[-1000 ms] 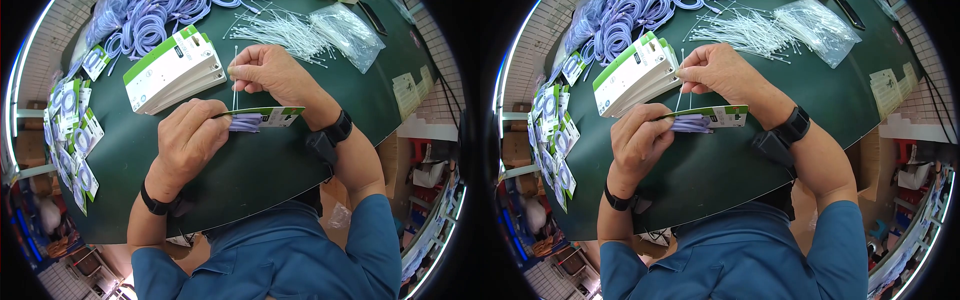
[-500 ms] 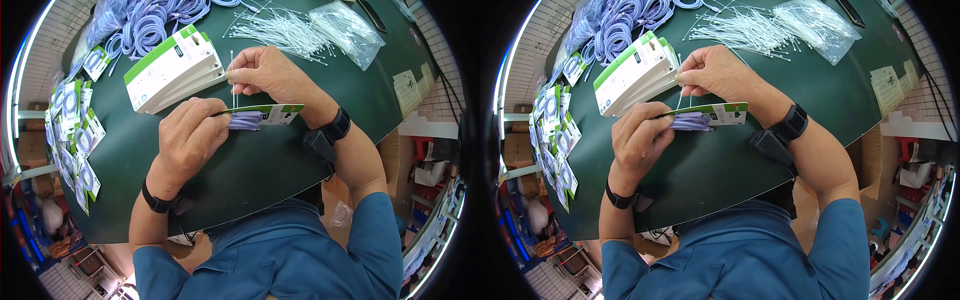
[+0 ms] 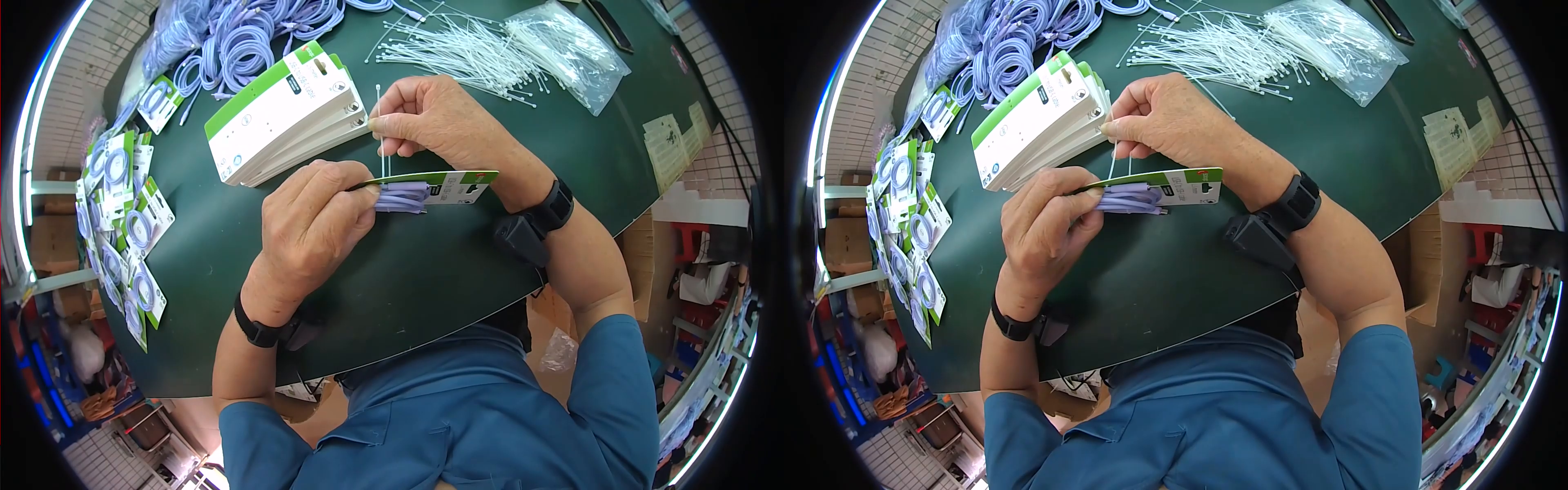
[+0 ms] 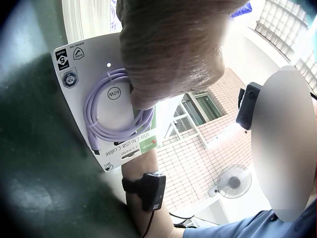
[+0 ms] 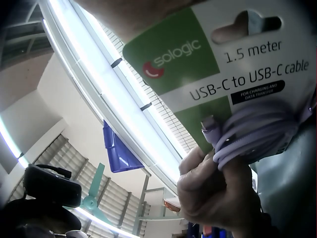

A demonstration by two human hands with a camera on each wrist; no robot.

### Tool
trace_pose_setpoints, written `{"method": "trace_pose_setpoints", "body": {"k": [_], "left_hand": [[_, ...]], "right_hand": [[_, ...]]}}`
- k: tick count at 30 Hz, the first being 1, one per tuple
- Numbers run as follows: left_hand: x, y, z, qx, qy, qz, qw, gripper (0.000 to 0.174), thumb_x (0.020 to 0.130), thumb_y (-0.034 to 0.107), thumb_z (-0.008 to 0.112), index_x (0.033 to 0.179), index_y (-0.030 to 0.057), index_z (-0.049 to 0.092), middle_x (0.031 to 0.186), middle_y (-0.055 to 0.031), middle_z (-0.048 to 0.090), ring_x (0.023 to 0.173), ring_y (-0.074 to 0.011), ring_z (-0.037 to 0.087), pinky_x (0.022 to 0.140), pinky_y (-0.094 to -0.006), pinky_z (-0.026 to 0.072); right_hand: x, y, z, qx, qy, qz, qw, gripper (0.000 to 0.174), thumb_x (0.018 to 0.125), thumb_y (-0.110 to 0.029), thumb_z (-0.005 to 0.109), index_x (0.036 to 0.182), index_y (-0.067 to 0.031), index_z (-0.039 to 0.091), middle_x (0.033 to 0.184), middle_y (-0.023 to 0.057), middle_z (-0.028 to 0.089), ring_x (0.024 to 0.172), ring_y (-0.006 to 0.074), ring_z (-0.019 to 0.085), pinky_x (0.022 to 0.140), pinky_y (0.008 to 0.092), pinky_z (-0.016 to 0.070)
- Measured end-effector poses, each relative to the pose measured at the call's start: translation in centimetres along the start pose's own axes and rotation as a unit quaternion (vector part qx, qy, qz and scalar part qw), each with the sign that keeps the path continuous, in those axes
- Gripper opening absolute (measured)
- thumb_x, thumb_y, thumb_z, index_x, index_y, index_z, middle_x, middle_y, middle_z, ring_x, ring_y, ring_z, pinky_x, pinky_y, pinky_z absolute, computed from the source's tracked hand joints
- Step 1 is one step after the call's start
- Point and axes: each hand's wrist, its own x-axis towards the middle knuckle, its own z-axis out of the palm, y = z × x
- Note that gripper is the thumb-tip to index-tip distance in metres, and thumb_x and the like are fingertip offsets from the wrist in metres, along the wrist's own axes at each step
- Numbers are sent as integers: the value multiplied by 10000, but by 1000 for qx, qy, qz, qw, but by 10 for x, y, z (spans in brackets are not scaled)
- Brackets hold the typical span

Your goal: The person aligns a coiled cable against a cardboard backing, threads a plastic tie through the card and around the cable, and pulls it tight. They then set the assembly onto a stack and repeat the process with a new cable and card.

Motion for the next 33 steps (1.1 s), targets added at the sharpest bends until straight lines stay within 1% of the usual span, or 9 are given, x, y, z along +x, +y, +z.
{"method": "trace_pose_setpoints", "body": {"k": [2,5,9,10,14,18,22,30,33], "left_hand": [[0,0,0,0,0,0,1000,232,723,-1,809,885,15,644,940,-101,691,749,-263,673,639,-355,554],[-1,0,1,3,1,3,1000,229,721,2,807,876,18,640,944,-99,693,753,-259,676,636,-352,553],[0,0,1,15,-2,4,1000,225,718,8,803,866,22,635,954,-93,696,760,-251,681,629,-348,550],[1,-1,0,21,-3,5,1000,223,716,10,801,863,24,634,958,-91,698,763,-248,683,627,-346,549],[3,0,-4,25,-20,17,999,221,712,13,796,865,27,636,971,-85,702,764,-235,685,621,-341,544],[8,0,-5,17,-16,29,999,218,712,19,793,855,31,629,973,-72,702,757,-221,683,615,-336,541],[6,-2,-4,21,-26,34,999,208,712,13,785,830,35,615,965,-61,702,745,-209,679,611,-331,543],[4,0,-4,8,-12,2,1000,215,684,-13,773,810,59,615,935,-50,713,737,-214,690,610,-334,552],[4,-1,-2,-14,15,-20,1000,232,667,-22,777,813,66,620,925,-47,717,742,-224,698,613,-338,554]], "right_hand": [[0,-1,0,7,-5,-1,1000,133,993,-122,720,1026,6,713,857,51,742,748,79,702,688,182,554],[-1,-2,-1,38,-141,-10,989,119,994,-123,722,1012,-6,719,865,39,744,757,78,699,684,193,555],[-5,-11,-10,27,-178,-11,984,126,997,-147,716,989,-22,722,858,16,734,757,63,677,688,201,547],[-6,-14,-10,27,-178,-12,984,126,997,-147,716,989,-22,722,858,16,734,757,63,677,688,201,547],[-9,-19,-8,76,-129,57,987,156,993,-184,718,981,-30,737,848,-3,722,753,43,648,689,202,526],[-7,-18,-13,37,-173,48,983,186,996,-200,710,997,-18,749,845,-8,713,756,33,632,697,193,510],[-6,-17,-12,-48,-213,21,976,195,987,-193,725,1002,-1,758,861,-9,720,775,33,637,709,191,511],[-5,-13,-6,12,-213,44,976,213,963,-145,744,1103,15,729,951,-1,735,818,43,653,752,203,536],[-6,-13,-4,53,-200,50,977,253,956,-163,751,1132,17,727,972,44,747,838,78,673,783,213,546]]}}
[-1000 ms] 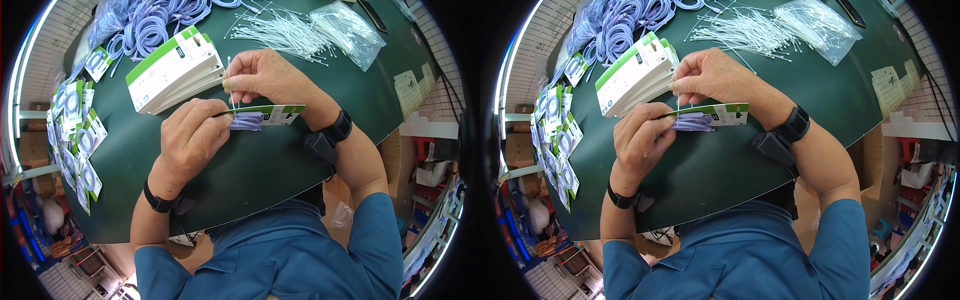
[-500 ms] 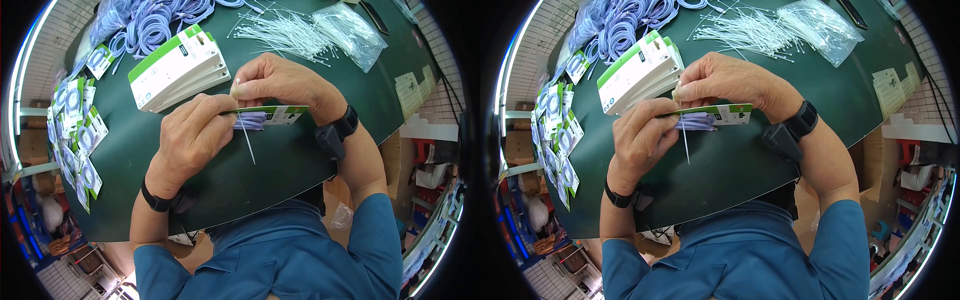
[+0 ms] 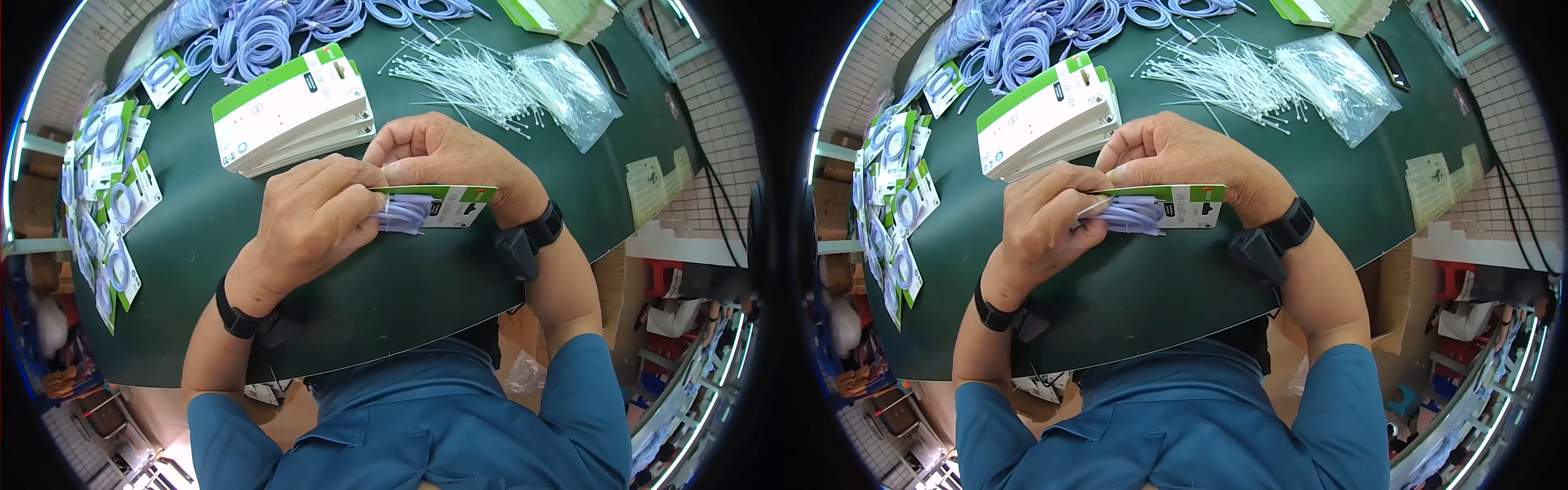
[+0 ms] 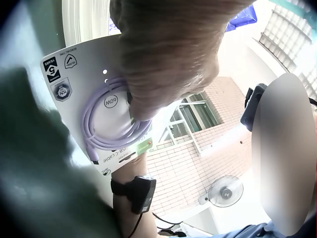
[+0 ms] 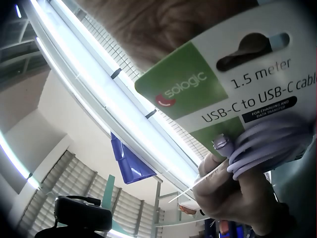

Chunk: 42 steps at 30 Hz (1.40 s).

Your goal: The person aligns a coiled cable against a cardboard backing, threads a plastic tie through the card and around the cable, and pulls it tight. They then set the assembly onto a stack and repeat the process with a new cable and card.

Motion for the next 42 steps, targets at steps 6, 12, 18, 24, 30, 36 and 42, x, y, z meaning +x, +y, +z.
{"method": "trace_pose_setpoints", "body": {"k": [6,12,18,24,30,36,42], "left_hand": [[1,-3,-7,-22,36,-57,997,252,649,-43,777,823,60,625,907,-51,723,746,-247,708,621,-350,559],[6,0,-23,17,103,-137,985,238,671,-48,773,842,40,632,896,-72,726,737,-271,708,627,-365,560],[6,-4,-27,28,161,-168,972,230,684,-47,771,842,37,628,890,-76,721,734,-281,703,626,-369,559],[2,-5,-25,49,136,-162,976,230,701,-62,765,873,24,639,900,-115,725,776,-296,724,670,-366,577],[1,-6,-22,57,121,-151,980,241,703,-68,772,888,22,646,902,-124,731,774,-303,730,665,-369,583],[2,-5,-20,47,128,-142,980,225,704,-15,795,853,41,635,834,-78,674,730,-297,684,617,-415,536],[-1,-4,-13,34,139,-123,982,222,710,-8,797,859,40,640,821,-84,667,731,-305,683,621,-416,536]], "right_hand": [[-5,-18,-3,3,197,-34,980,220,980,-138,723,1121,30,714,952,59,744,806,89,668,742,223,544],[-23,-22,-1,-241,411,-386,790,101,976,-37,732,1055,-9,676,948,52,720,770,112,633,652,237,493],[-6,-17,46,-555,330,-453,615,384,746,-59,925,1054,-37,697,921,114,700,753,247,667,633,340,541],[5,-2,53,-601,340,-413,593,407,712,-23,909,1059,-31,698,926,123,698,780,296,683,661,372,564],[5,2,54,-596,343,-402,605,387,722,30,865,1065,-23,693,912,118,694,778,296,686,668,379,568],[6,6,54,-595,345,-405,603,348,721,62,834,1032,-21,700,891,117,697,763,296,694,662,377,573],[4,9,56,-607,341,-404,593,327,719,70,826,1011,-18,707,882,116,705,737,293,703,653,363,575]]}}
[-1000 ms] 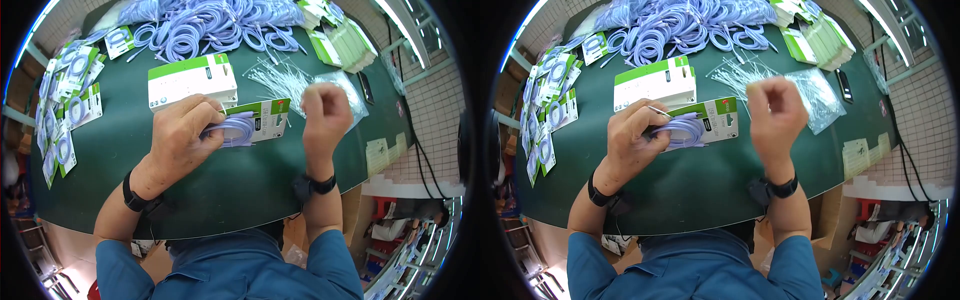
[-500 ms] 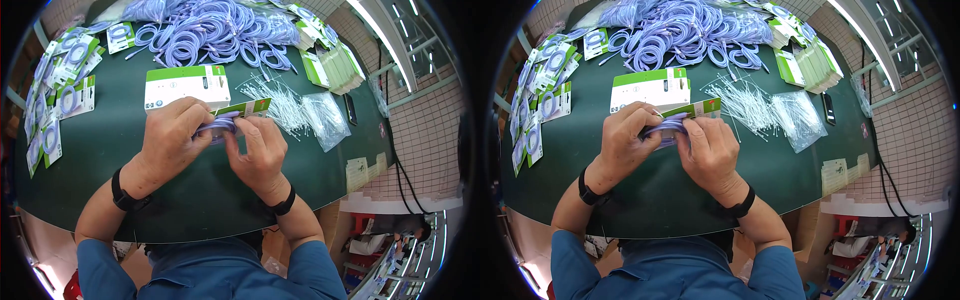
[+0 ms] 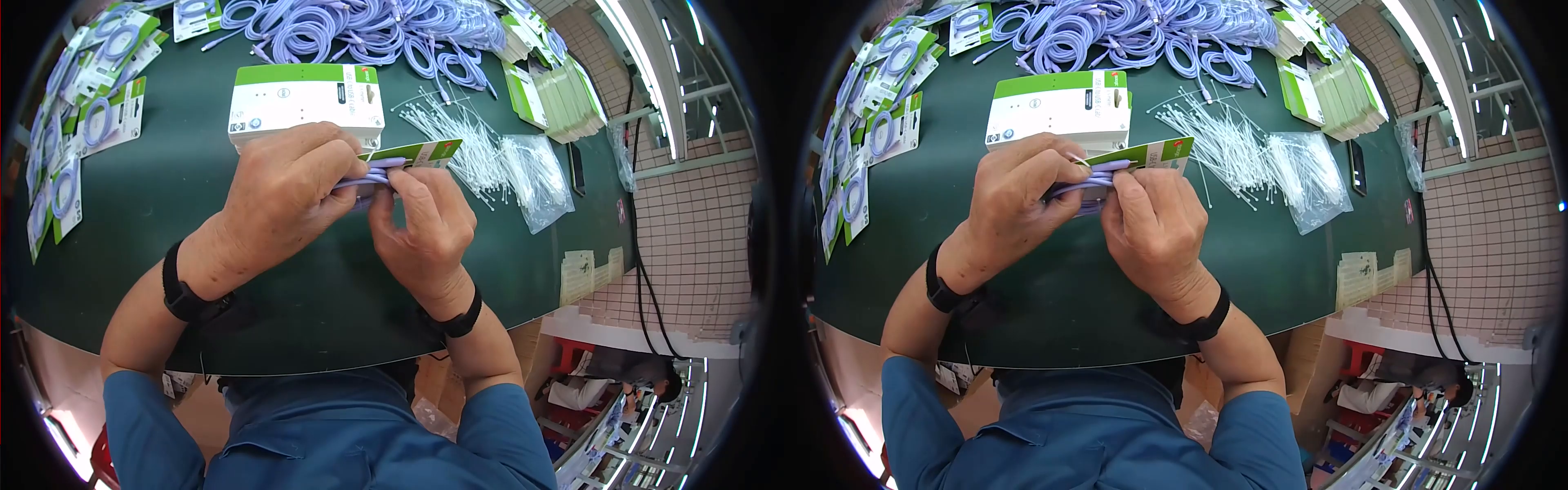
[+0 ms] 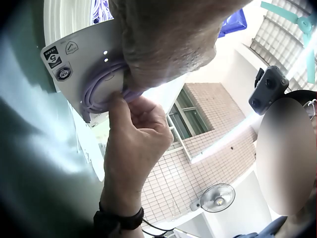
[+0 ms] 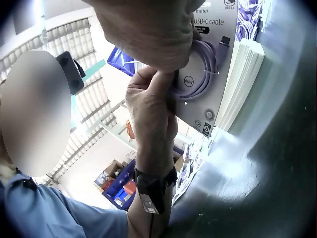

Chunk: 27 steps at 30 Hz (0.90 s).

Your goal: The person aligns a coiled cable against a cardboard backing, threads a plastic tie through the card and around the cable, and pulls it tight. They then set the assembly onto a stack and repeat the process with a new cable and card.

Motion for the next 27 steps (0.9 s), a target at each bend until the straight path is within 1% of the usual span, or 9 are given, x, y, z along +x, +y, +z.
{"method": "trace_pose_setpoints", "body": {"k": [4,7,8,11,12,15,16,19,27], "left_hand": [[4,-3,-3,6,0,22,1000,215,713,-4,797,851,44,640,812,-85,665,730,-307,682,619,-418,535],[0,-8,-2,16,-29,-32,999,199,718,6,797,840,53,647,812,-85,668,730,-310,683,623,-423,534],[-1,-9,-2,20,-34,-29,999,199,718,6,797,840,53,647,812,-85,668,730,-310,683,623,-423,534],[-5,-9,0,15,-80,-46,996,202,735,-48,803,877,16,674,878,-95,723,727,-279,708,642,-362,560],[-6,-8,1,15,-86,-46,995,202,735,-48,803,877,16,674,878,-95,723,727,-279,708,642,-362,560],[-7,-4,5,-15,-108,-57,992,201,738,-46,807,882,17,682,868,-92,720,725,-267,707,645,-356,557],[-8,-4,6,-16,-116,-57,992,201,738,-46,807,882,17,682,868,-92,720,725,-267,707,645,-356,557],[-10,-6,8,-11,-100,-65,993,172,748,32,802,825,53,650,788,-98,647,731,-318,679,623,-430,526],[-9,-5,7,-21,-114,-49,992,203,718,-24,797,827,48,641,787,-103,657,722,-316,678,628,-420,526]], "right_hand": [[2,3,2,31,1,17,999,333,730,61,830,1031,-24,715,889,112,712,715,281,706,640,351,572],[4,6,-3,92,-45,68,992,324,736,22,864,1018,-35,716,895,114,715,747,271,703,682,358,575],[7,7,-7,95,-40,71,992,324,736,22,864,1018,-35,716,895,114,715,747,271,703,682,358,575],[20,8,-26,86,1,21,996,361,719,-42,915,1019,-39,714,941,111,722,827,266,694,738,365,570],[22,7,-26,87,3,27,996,361,719,-42,915,1019,-39,714,941,111,722,827,266,694,738,365,570],[26,10,-24,126,-57,-4,990,370,709,-73,930,1014,-44,724,1003,101,727,900,269,678,775,371,560],[24,13,-21,126,-54,4,991,370,709,-73,930,1014,-44,724,1003,101,727,900,269,678,775,371,560],[15,20,-13,134,-111,-6,985,350,719,-70,921,1019,-58,740,1039,88,728,925,264,676,775,365,559],[12,40,-17,225,-159,25,961,317,770,-62,881,1059,-47,753,1019,103,724,898,279,697,755,359,570]]}}
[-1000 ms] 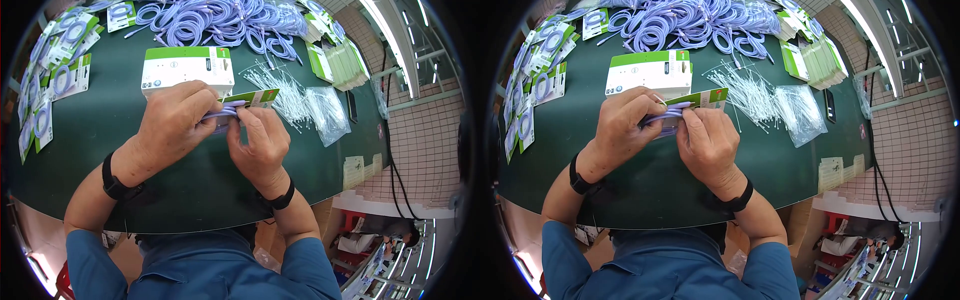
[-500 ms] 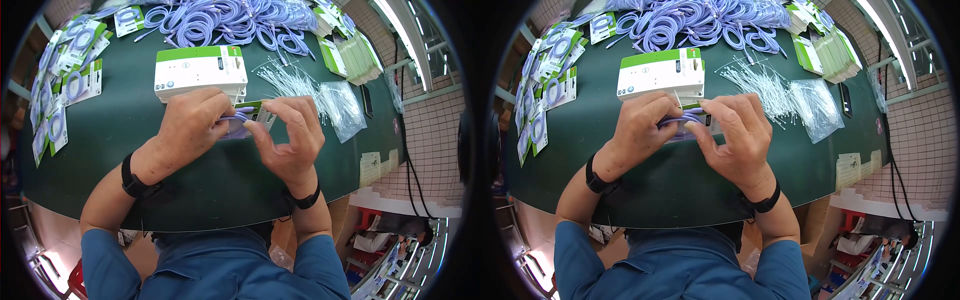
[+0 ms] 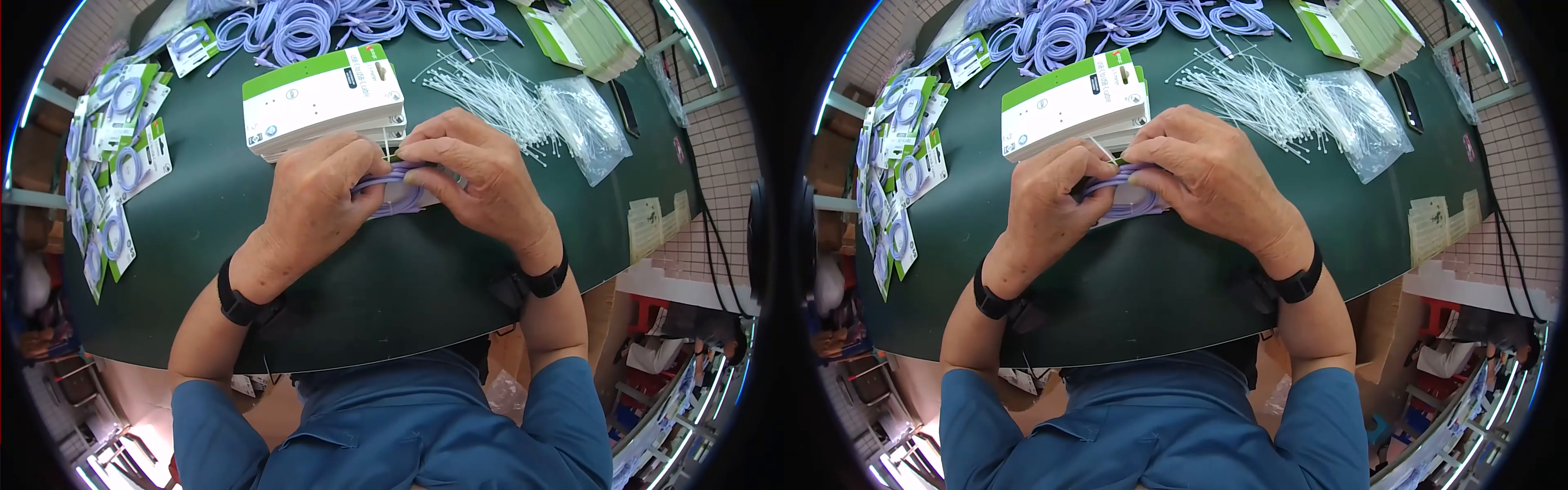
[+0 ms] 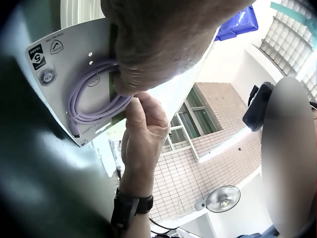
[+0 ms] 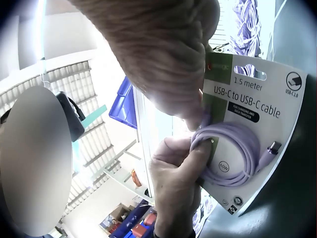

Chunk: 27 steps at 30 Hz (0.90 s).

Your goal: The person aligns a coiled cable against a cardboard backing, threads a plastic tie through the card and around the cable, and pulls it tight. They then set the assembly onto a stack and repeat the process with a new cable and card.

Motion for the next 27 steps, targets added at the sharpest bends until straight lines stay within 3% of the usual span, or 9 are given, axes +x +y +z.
{"method": "trace_pose_setpoints", "body": {"k": [9,17,27], "left_hand": [[2,4,0,-20,0,-37,999,203,713,-54,779,841,49,659,824,-107,713,730,-311,703,655,-381,548],[2,9,4,-65,-2,-104,992,176,714,-41,773,828,34,662,796,-113,719,703,-312,697,660,-363,549],[0,8,2,-154,-34,-188,969,122,723,0,740,808,-6,653,769,-122,720,676,-230,672,661,-340,531]], "right_hand": [[2,-9,0,-17,20,34,999,245,837,-85,835,1065,-47,755,1007,106,725,893,281,705,747,362,572],[2,-10,12,33,4,35,999,159,860,-61,817,977,-30,715,973,86,722,825,268,700,702,338,566],[0,-5,17,48,8,45,998,134,880,-42,793,896,-9,664,938,102,723,807,236,717,702,315,573]]}}
